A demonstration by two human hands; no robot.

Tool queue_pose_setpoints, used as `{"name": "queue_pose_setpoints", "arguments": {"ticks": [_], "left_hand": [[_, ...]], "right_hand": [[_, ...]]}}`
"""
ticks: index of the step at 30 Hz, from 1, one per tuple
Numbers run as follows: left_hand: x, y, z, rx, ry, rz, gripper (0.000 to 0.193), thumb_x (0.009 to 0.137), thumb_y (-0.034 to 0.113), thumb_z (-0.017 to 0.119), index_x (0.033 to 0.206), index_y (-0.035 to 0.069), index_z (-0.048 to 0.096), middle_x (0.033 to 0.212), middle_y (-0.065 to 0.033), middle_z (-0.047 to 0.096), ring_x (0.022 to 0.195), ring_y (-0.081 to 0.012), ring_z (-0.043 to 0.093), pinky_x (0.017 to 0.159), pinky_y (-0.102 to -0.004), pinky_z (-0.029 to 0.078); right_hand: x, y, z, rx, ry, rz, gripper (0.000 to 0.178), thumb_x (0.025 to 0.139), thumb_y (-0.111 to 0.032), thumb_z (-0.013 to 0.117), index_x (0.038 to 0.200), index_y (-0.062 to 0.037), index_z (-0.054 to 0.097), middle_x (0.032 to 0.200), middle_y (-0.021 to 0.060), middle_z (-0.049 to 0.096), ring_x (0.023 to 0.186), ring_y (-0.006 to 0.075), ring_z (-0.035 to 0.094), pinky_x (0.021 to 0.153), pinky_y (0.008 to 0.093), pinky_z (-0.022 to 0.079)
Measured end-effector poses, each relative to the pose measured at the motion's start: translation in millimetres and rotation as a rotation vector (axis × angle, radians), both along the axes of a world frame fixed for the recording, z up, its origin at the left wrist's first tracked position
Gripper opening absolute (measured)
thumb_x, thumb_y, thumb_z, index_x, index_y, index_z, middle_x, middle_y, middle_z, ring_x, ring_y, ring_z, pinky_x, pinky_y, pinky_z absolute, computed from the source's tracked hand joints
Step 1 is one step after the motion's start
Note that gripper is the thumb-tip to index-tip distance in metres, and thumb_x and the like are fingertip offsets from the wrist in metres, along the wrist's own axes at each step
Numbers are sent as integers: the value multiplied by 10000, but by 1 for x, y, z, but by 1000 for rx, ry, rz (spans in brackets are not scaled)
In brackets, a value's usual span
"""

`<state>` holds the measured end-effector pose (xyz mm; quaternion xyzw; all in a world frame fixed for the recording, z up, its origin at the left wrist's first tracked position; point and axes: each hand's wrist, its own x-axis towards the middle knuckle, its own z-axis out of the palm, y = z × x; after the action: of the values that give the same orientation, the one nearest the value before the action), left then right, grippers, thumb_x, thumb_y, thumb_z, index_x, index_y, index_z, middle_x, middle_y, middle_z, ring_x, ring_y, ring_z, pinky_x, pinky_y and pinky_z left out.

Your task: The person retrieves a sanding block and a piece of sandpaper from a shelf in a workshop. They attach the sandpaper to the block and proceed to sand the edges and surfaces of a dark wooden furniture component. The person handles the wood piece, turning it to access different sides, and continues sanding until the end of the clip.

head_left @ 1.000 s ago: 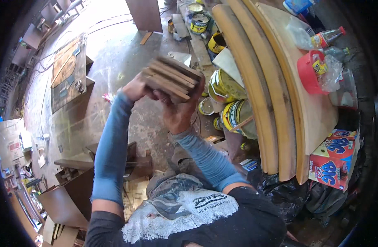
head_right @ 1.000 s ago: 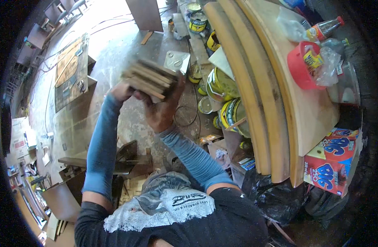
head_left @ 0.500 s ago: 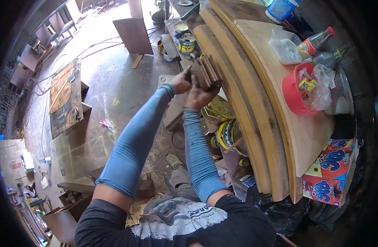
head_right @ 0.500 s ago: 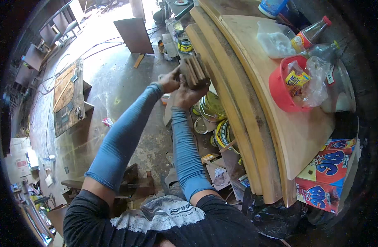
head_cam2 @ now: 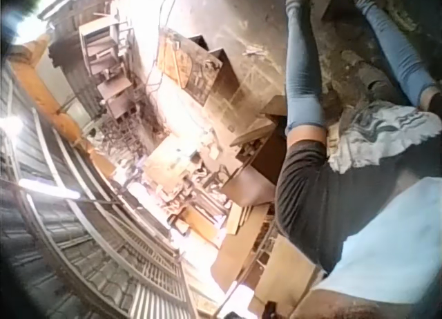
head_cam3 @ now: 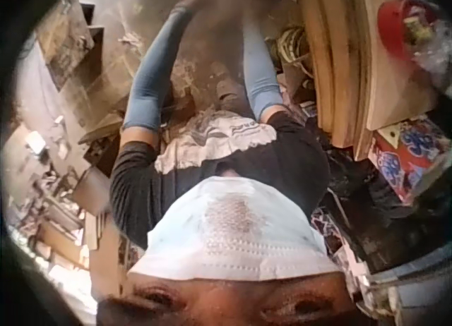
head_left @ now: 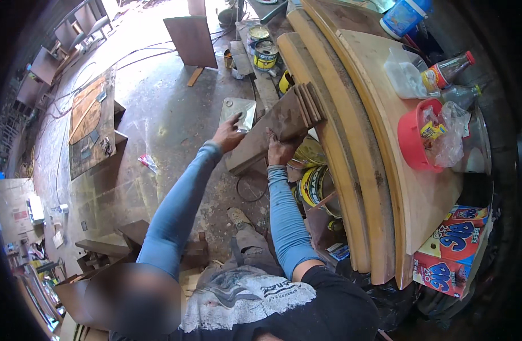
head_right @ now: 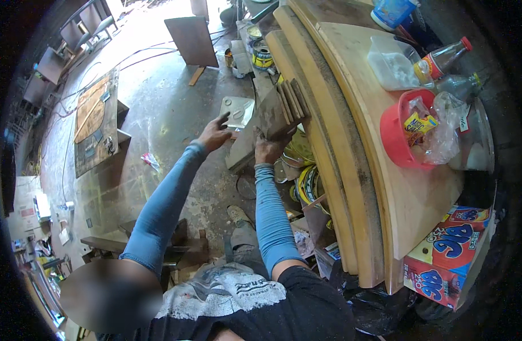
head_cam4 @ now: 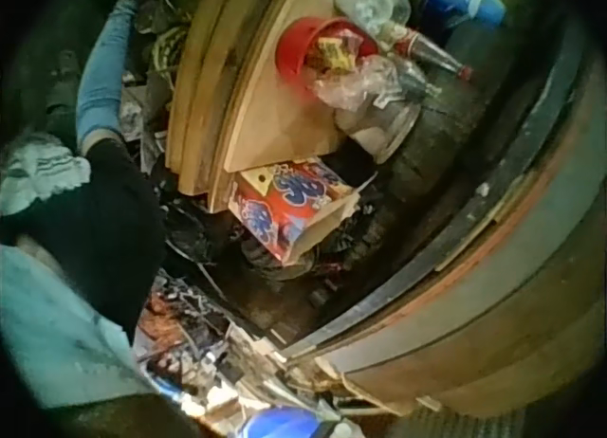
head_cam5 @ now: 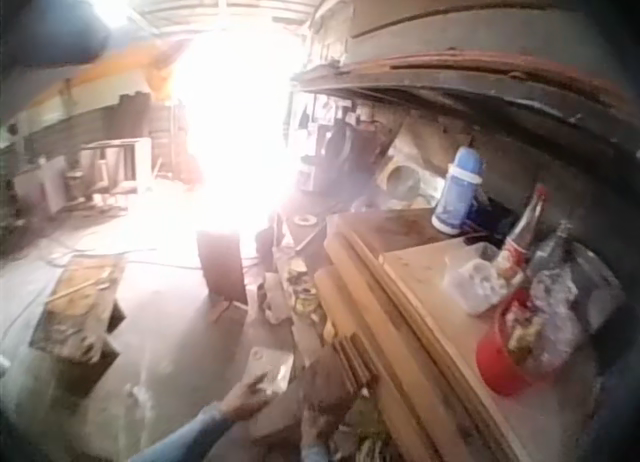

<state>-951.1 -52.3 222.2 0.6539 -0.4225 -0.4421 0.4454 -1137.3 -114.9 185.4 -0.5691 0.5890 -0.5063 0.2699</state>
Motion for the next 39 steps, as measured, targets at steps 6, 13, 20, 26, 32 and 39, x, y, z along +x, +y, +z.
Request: {"name": "queue_pose_setpoints", "arguments": {"ticks": [6, 13, 20, 26, 32, 39], "left_hand": [[19, 248, -43, 167, 59, 247, 593, 853, 139, 662, 1397, -35, 505, 1338, -206, 601, 1184, -278, 616, 984, -348, 508], [-90, 584, -62, 702, -17, 927, 503, 782, 122, 681, 1256, -36, 624, 1085, -190, 713, 995, -210, 676, 842, -305, 539], [-301, 810, -50, 713, -143, 2022, 402, 819, 112, 658, 1201, -12, 650, 1081, -203, 711, 1016, -321, 690, 892, -371, 545], [-410, 944, 32, 1857, -782, 2069, 699, 783, 193, 700, 1414, 25, 451, 1404, -263, 475, 1310, -427, 435, 1112, -481, 360], [-454, 1128, 61, 1302, 13, 2344, 579, 786, 313, 754, 1227, -33, 609, 1167, -269, 650, 1112, -400, 610, 981, -454, 476], [-449, 1194, -13, 1033, -177, 2180, 593, 791, 404, 777, 1117, -68, 624, 1031, -278, 663, 979, -425, 640, 876, -444, 509]], "right_hand": [[-46, 35, -26, 63, 244, 252, 1296, 633, -387, 926, 1530, 73, 112, 1554, 311, 218, 1456, 419, 226, 1205, 468, 210], [-209, 66, -253, 580, 526, 941, 614, 762, -225, 822, 1254, 58, 589, 1208, 198, 671, 1044, 343, 652, 923, 422, 517], [-72, 196, -131, 217, 1931, 2124, 338, 894, -332, 608, 1110, -89, 702, 1148, 145, 697, 1008, 341, 669, 779, 464, 547], [158, 336, -185, -361, 1280, 2034, 451, 824, -369, 696, 1090, -4, 697, 981, 267, 704, 941, 396, 697, 882, 471, 541], [226, 822, 103, -506, 354, 2407, 352, 932, -103, 641, 1278, -42, 628, 1185, 183, 670, 1027, 326, 675, 880, 395, 536], [88, 1269, 192, -1587, -756, 3004, 296, 896, -278, 647, 1155, -135, 663, 1110, 132, 638, 1072, 366, 582, 888, 486, 475]]}}
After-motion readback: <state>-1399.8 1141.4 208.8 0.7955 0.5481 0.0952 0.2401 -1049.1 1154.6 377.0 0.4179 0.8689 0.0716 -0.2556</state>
